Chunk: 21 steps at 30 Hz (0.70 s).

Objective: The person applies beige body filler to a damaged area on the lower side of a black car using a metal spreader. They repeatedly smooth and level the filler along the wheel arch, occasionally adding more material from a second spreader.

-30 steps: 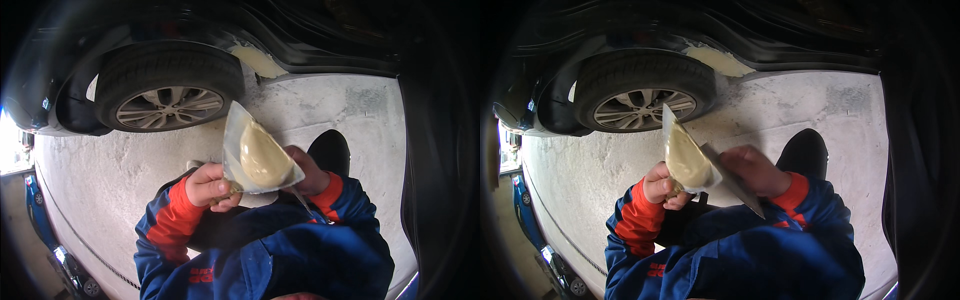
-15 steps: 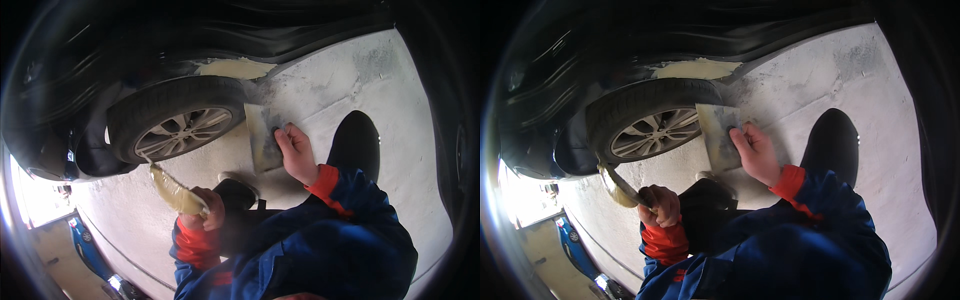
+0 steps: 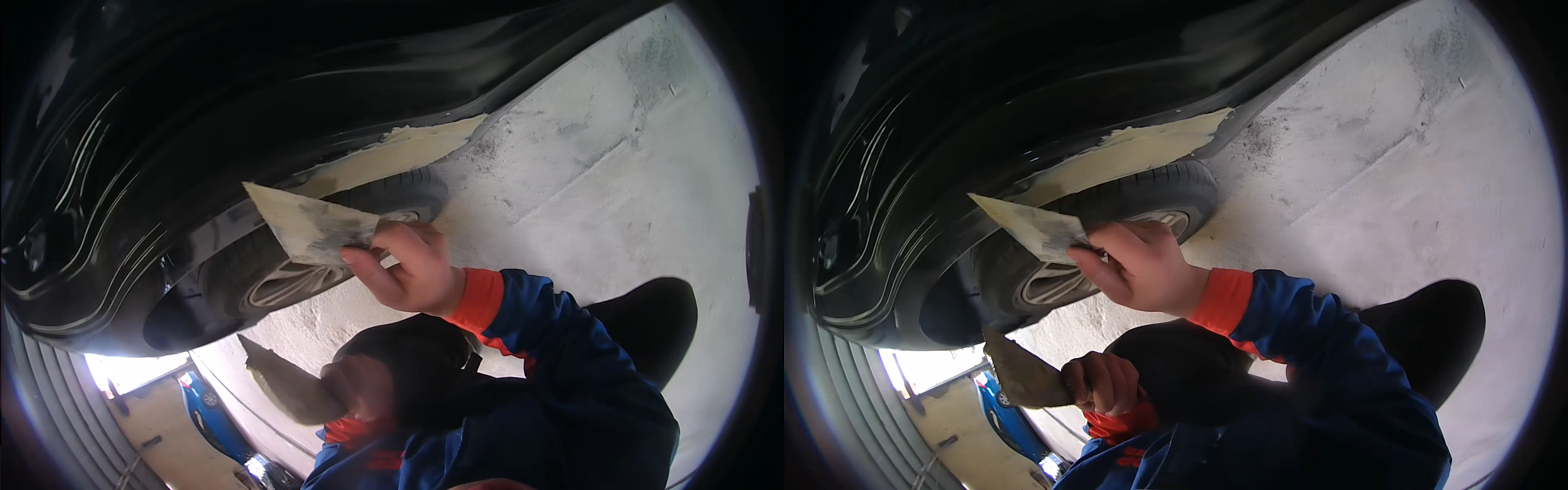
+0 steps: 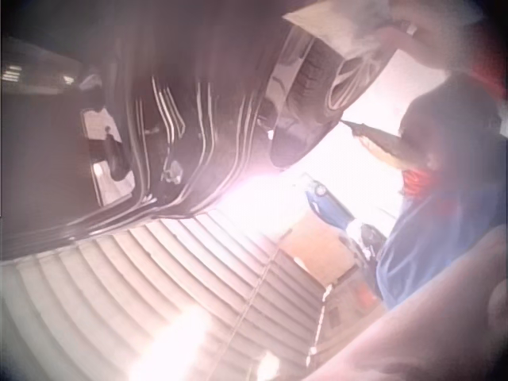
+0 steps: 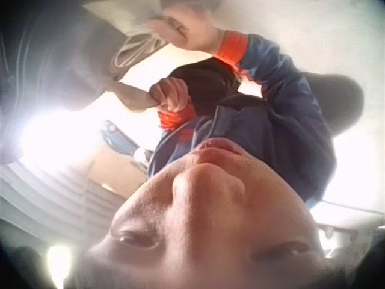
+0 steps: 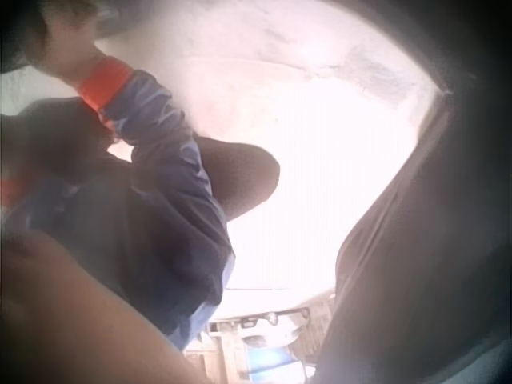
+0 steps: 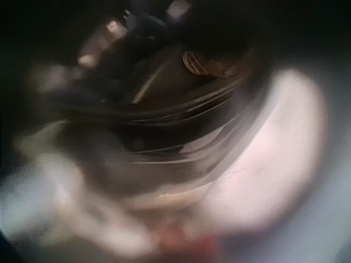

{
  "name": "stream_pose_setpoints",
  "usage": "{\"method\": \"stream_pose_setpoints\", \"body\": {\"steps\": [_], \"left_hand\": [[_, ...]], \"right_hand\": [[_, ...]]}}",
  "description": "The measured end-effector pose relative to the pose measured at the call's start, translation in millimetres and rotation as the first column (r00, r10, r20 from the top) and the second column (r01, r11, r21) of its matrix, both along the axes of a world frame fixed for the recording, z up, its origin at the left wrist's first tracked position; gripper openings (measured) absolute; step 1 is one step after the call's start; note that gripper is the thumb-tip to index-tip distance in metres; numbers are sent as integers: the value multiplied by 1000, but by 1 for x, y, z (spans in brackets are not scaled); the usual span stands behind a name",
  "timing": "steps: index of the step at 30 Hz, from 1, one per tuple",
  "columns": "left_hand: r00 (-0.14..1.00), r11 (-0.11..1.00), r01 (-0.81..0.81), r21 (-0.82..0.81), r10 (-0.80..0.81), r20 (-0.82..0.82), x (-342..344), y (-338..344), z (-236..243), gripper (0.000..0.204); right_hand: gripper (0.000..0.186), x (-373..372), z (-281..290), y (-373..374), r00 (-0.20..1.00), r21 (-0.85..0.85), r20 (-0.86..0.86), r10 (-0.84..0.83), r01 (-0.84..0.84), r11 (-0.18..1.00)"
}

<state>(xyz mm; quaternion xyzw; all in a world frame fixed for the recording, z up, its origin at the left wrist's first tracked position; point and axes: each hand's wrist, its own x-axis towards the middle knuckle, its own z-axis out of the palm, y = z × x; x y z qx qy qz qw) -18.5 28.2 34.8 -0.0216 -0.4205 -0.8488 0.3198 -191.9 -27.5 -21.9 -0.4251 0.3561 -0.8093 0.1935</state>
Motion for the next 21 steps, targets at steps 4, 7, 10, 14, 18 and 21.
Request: {"method": "stream_pose_setpoints", "body": {"steps": [4,7,10,14,18,21], "left_hand": [[991,991,134,-20,-133,20,2,-26,-23,18],[978,977,205,59,-207,31,3,-36,-33,20],[951,947,304,107,-307,18,8,-46,-35,25],[954,954,287,84,-293,67,14,-48,-36,27],[980,974,179,142,-190,67,12,-41,-37,16],[979,974,181,138,-192,73,7,-39,-38,16]], "right_hand": [[22,2,-22,-16,996,-7,21,-89,89,996],[23,4,-33,-15,987,57,73,-143,139,989],[25,1,-44,-13,975,105,91,-200,191,976],[25,-1,-59,-9,959,148,104,-264,247,958],[25,-3,-75,-8,950,188,106,-295,272,944],[26,-6,-85,-8,940,216,119,-318,289,933]]}}
